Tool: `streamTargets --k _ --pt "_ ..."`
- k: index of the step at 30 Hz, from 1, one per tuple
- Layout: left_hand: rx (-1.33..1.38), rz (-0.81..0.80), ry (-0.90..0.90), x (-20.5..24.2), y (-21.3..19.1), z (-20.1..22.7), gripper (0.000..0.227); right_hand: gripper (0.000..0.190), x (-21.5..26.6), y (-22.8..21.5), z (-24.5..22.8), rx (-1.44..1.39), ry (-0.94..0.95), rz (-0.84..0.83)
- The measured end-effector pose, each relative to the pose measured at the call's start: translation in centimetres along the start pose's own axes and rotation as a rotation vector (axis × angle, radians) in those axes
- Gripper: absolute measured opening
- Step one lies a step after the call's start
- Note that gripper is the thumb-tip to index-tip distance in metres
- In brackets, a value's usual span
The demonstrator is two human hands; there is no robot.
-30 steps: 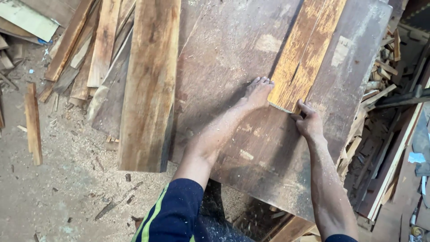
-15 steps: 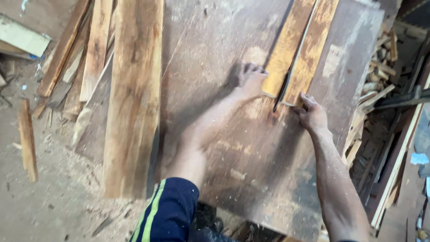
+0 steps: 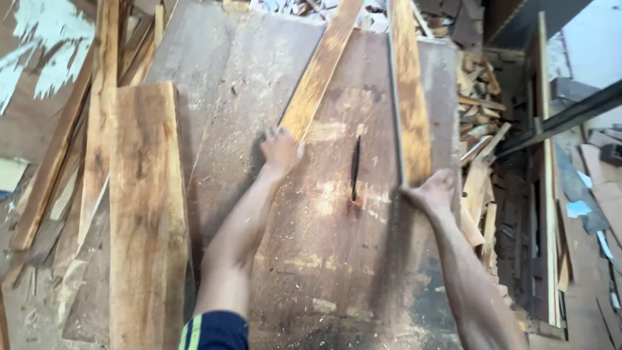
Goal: Picking up and arranging wooden planks on a work table in a wood workshop.
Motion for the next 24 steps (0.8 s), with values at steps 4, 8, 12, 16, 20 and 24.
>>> streamTargets --k 4,8,12,16,20,24 --pt "0.005 0.000 -0.033 9.5 -3.6 -3.2 0.077 0.085 9.4 -1.6 2.9 -0.626 0.370 -0.471" --pt "-0.016 0.063 -0.192 22.5 -9.5 -3.1 0.064 0.036 17.0 -8.4 1.4 -1.353 0.442 -0.629" --pt "-0.120 0.234 -0.109 35.1 -15.1 -2.3 0.066 0.021 23.9 -16.5 -0.2 -1.611 0.461 -0.500" --pt "-0.119 0.046 -0.236 47.3 -19.4 -2.0 0.065 0.016 32.2 -20.0 1.1 -1.845 0.510 -0.426" --pt "-0.116 0.084 -0.226 55.8 -21.6 -2.2 0.070 0.019 37.9 -23.6 1.3 -1.916 0.406 -0.274" --pt "-0.077 0.117 -0.245 58.6 -24.6 -1.8 0.076 0.028 45.8 -28.9 5.0 -1.085 0.223 0.478"
Point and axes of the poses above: each hand's wrist, its own x-axis away from the middle knuckle, its own y-axis out of the palm, z = x × y, the point moved 8 cm from there along -x, towards the middle knuckle, and after that the axes turned 6 degrees about z, right-handed, at the moved point
